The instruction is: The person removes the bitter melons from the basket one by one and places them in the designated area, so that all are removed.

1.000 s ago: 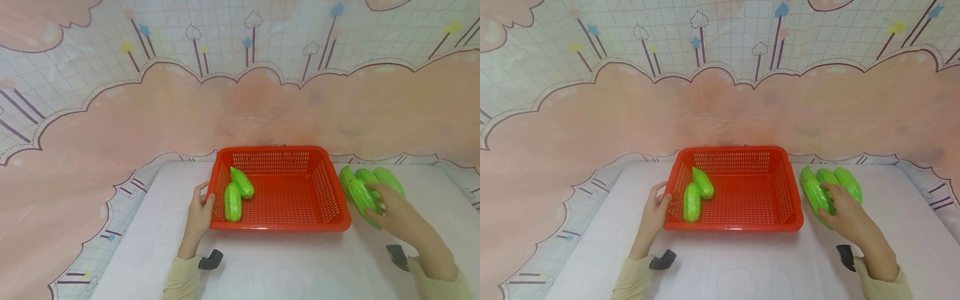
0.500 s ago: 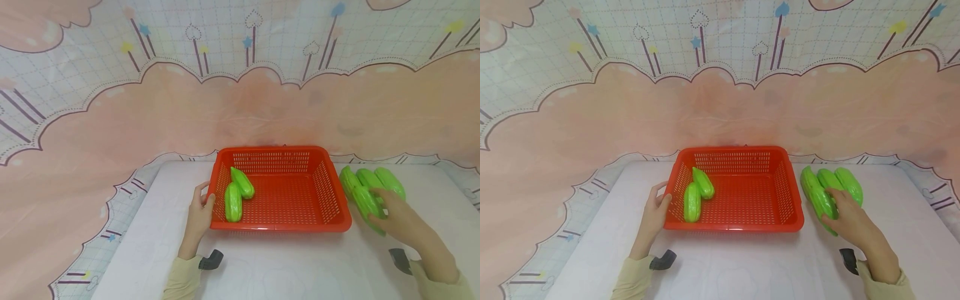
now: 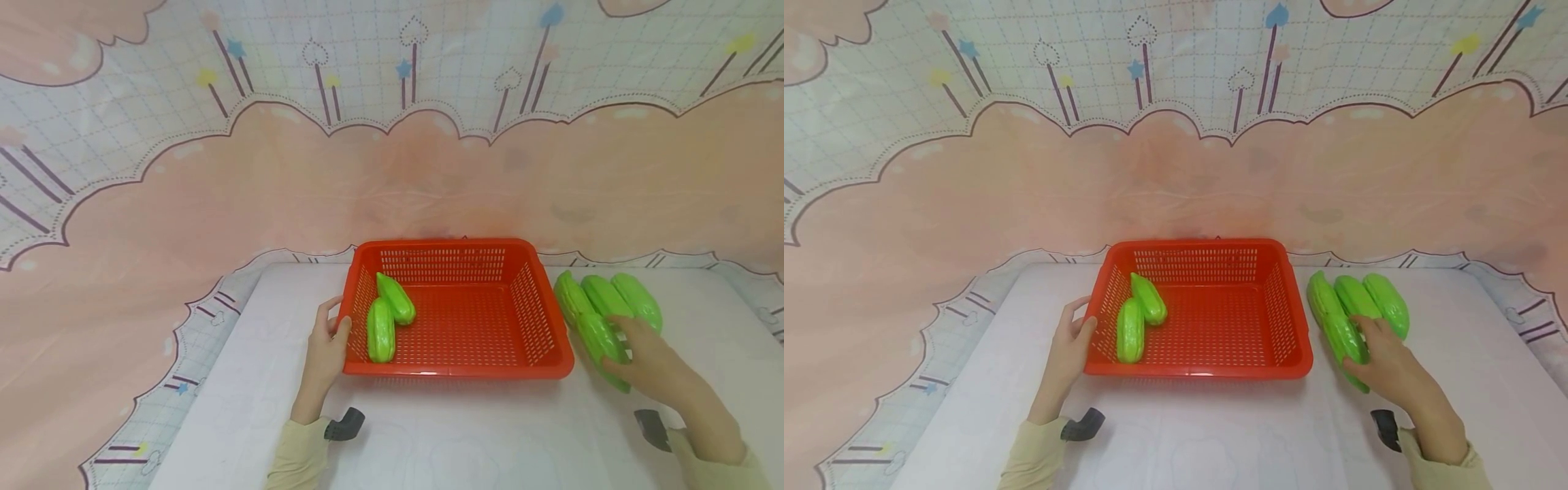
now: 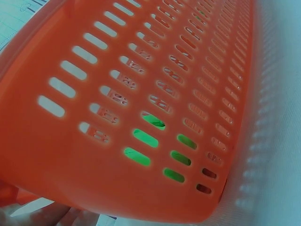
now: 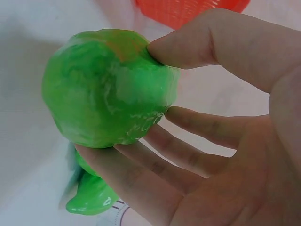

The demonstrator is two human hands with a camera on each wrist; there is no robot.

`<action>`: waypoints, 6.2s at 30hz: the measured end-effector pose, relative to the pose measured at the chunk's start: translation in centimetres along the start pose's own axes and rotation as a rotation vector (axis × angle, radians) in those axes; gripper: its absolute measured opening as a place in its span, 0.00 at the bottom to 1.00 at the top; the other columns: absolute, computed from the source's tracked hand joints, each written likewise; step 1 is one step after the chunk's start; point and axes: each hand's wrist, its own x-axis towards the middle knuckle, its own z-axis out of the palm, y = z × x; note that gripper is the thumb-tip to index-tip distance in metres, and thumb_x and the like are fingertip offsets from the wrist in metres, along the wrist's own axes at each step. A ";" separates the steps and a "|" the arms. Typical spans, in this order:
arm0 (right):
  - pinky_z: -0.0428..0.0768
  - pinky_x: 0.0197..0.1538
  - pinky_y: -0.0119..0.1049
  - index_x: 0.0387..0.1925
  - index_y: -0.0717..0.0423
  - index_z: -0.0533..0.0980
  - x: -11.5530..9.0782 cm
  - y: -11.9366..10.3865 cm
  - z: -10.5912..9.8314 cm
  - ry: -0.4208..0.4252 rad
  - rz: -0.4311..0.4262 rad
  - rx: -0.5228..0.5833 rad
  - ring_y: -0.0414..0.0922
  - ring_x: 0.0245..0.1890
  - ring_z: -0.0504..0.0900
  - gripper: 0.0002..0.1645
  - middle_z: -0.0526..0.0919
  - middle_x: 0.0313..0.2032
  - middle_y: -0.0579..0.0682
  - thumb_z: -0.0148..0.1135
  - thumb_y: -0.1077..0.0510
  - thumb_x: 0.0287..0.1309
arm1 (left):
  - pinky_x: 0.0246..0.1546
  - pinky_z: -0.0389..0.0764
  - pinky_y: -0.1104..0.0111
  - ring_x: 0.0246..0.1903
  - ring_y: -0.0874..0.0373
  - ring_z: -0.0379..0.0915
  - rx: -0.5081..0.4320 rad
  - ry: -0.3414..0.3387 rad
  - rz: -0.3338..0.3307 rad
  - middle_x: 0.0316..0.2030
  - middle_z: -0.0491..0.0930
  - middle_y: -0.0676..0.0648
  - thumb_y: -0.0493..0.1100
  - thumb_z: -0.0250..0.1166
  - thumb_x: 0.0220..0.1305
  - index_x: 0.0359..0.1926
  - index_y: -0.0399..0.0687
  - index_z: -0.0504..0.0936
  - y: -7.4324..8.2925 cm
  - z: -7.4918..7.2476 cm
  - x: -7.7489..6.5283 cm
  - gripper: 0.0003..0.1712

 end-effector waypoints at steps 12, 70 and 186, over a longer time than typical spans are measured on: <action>0.79 0.46 0.63 0.66 0.79 0.56 -0.4 0.1 0.5 -0.022 0.016 0.012 0.70 0.49 0.74 0.46 0.66 0.55 0.76 0.68 0.60 0.55 | 0.44 0.85 0.52 0.46 0.41 0.82 -0.001 -0.004 0.016 0.51 0.81 0.33 0.41 0.51 0.75 0.71 0.51 0.62 0.1 0.0 -0.1 0.26; 0.73 0.51 0.70 0.66 0.81 0.53 -0.3 0.0 0.6 -0.078 0.029 -0.070 0.75 0.52 0.71 0.47 0.59 0.60 0.83 0.63 0.50 0.64 | 0.44 0.84 0.52 0.44 0.43 0.81 0.016 0.002 0.011 0.50 0.82 0.34 0.40 0.51 0.75 0.70 0.51 0.63 0.2 0.0 -0.1 0.25; 0.79 0.55 0.55 0.66 0.72 0.62 7.4 -14.1 -0.2 0.011 -0.269 -0.089 0.57 0.49 0.79 0.35 0.72 0.57 0.66 0.62 0.58 0.64 | 0.43 0.84 0.54 0.43 0.42 0.81 0.016 0.005 0.020 0.49 0.81 0.32 0.40 0.51 0.75 0.70 0.50 0.63 0.2 -0.1 -0.1 0.25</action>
